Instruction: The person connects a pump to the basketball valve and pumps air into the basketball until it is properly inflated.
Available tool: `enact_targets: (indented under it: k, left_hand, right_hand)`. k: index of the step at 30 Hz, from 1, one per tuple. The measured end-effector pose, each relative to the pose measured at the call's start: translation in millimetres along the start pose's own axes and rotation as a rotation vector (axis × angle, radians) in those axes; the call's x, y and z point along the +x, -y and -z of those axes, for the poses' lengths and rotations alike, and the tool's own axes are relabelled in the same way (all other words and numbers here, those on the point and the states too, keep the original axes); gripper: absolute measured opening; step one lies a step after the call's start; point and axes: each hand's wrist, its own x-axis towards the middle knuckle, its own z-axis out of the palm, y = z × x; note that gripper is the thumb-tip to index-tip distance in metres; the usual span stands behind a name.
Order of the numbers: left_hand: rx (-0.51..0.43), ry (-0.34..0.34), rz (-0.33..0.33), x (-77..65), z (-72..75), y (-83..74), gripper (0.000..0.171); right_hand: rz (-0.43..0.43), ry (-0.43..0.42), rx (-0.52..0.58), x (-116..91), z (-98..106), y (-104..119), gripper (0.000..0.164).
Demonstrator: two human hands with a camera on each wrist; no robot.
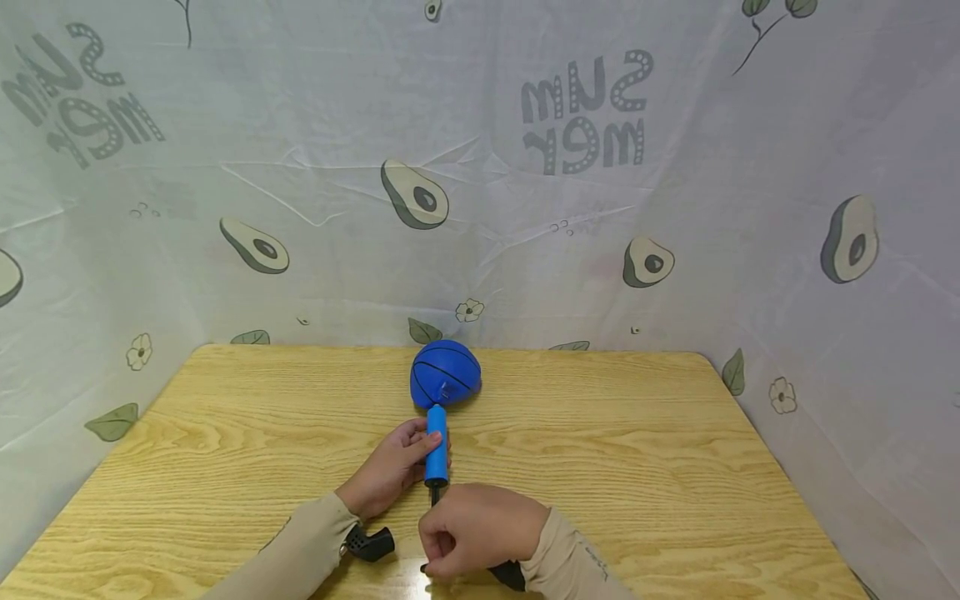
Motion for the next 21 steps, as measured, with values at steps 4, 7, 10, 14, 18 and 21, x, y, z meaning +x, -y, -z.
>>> enact_targets:
  k: [4, 7, 10, 14, 18, 21]
  left_hand:
    - [-0.002, -0.012, 0.004, 0.2, -1.2, -0.4, 0.051]
    - [-0.009, -0.027, 0.010, -0.1, -2.2, -1.3, 0.053]
    - [-0.021, -0.035, 0.015, -0.1, -2.9, -2.1, 0.054]
    - [-0.039, -0.037, 0.023, 0.4, -2.9, -2.5, 0.052]
    - [-0.046, -0.038, 0.022, -1.4, -2.3, -3.1, 0.053]
    - [-0.047, -0.034, 0.016, -2.8, -2.2, -3.3, 0.054]
  right_hand:
    - [-0.005, -0.020, -0.017, -0.5, 0.2, -0.1, 0.016]
    - [-0.003, -0.060, -0.048, -1.3, 0.0, -0.3, 0.016]
    - [-0.016, -0.094, -0.057, -1.6, 0.1, -0.6, 0.016]
    - [-0.060, -0.133, -0.075, -1.5, 1.2, -0.6, 0.018]
    - [-0.110, -0.193, -0.113, -0.5, 3.0, -0.8, 0.019]
    - [-0.157, -0.227, -0.120, 0.1, 4.2, -1.3, 0.020]
